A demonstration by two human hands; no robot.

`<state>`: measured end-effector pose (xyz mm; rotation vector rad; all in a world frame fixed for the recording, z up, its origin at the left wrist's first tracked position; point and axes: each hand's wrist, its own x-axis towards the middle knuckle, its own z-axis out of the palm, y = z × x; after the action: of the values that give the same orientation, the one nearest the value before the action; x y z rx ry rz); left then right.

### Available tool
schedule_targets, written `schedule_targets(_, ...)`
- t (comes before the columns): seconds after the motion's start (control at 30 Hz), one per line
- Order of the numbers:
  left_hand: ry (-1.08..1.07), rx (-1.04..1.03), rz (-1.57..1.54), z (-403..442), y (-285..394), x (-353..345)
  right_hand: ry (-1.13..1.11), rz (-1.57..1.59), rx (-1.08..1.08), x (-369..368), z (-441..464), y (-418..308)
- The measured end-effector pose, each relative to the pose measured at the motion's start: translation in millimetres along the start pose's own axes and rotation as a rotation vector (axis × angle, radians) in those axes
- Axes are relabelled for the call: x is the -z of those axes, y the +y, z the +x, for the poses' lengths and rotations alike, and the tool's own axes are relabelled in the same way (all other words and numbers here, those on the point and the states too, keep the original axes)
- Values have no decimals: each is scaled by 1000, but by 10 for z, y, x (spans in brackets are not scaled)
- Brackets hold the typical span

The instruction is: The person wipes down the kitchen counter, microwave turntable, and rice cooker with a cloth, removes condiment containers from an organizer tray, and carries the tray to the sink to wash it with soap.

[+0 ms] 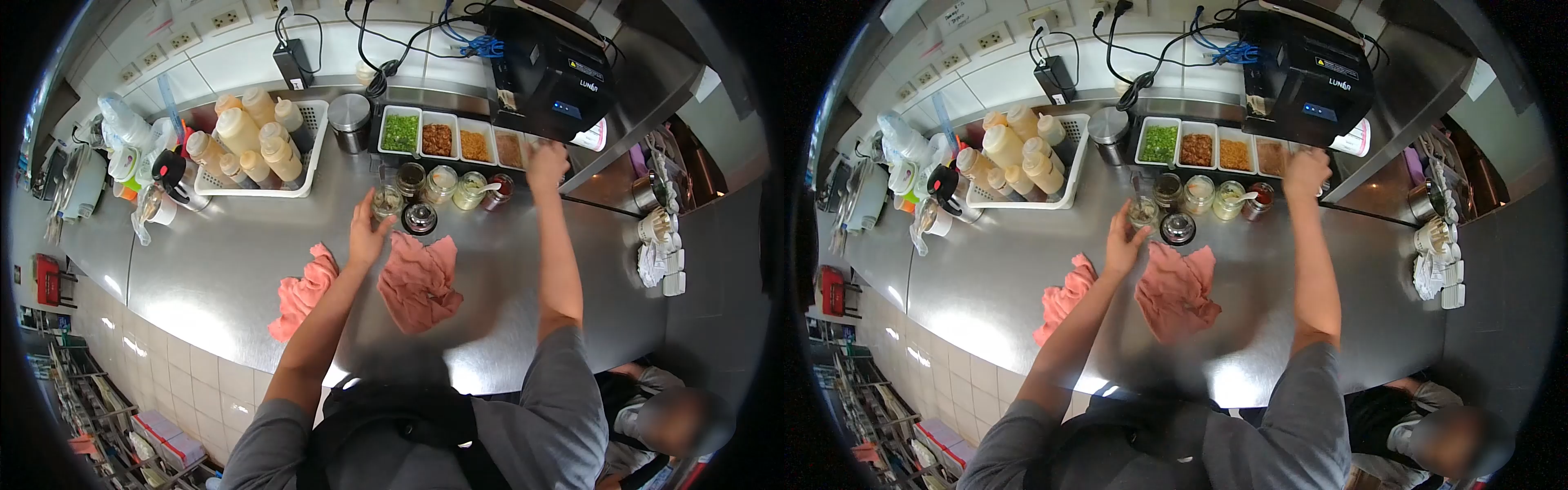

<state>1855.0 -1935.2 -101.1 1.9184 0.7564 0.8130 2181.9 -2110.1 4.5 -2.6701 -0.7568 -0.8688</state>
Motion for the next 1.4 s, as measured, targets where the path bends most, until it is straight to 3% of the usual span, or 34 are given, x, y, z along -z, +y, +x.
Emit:
schedule_targets(0.03, -2, 0, 1, 2, 2, -9, -188, 111, 59, 123, 48, -288)
schedule_targets(0.13, 21, -17, 16, 1, 22, -36, -406, 692, 111, 67, -28, -1126)
schedule_targets(0.2, 17, 15, 38, 6, 62, -17, -415, 578, 240, 43, -89, -1617)
schedule_targets(0.3, -85, 88, 58, 12, 27, 38, -644, 348, 174, -146, -86, -2011)
schedule_targets(0.43, -94, 56, 55, 9, -32, 103, -757, 373, 124, -354, -24, -2018)
schedule_targets(0.63, -81, -36, 51, 65, -85, 118, -551, 156, 446, 125, -203, -1971)
schedule_targets(0.77, -63, -70, 159, 140, -70, 108, -241, 193, 529, 289, -371, -1807)
schedule_targets(0.87, -55, -82, 163, 106, -97, 41, -275, 158, 620, 193, -529, -1618)
schedule_targets(0.97, -49, -43, 227, 143, -21, 18, -159, 293, 430, 367, -510, -1280)
schedule_targets(1.03, -29, -31, 278, 136, 19, 30, -179, 253, 284, 482, -431, -909)
schedule_targets(1.07, -29, -30, 279, 138, 38, 37, -333, 189, 126, 600, -371, -753)
schedule_targets(1.17, -25, -62, 258, 167, 65, 38, -105, 112, 27, 510, -308, -148)
schedule_targets(1.2, -17, -59, 252, 175, 60, 22, -171, 79, -49, 615, -246, -61)
schedule_targets(1.23, -10, -54, 246, 170, 54, 6, -107, 55, -28, 398, -203, 164)
schedule_targets(1.3, -5, -29, 216, 163, 30, -27, -192, 38, -91, 331, -133, 282)
schedule_targets(1.4, 13, 2, 187, 179, 61, -3, -55, -41, 34, 401, -214, -8)
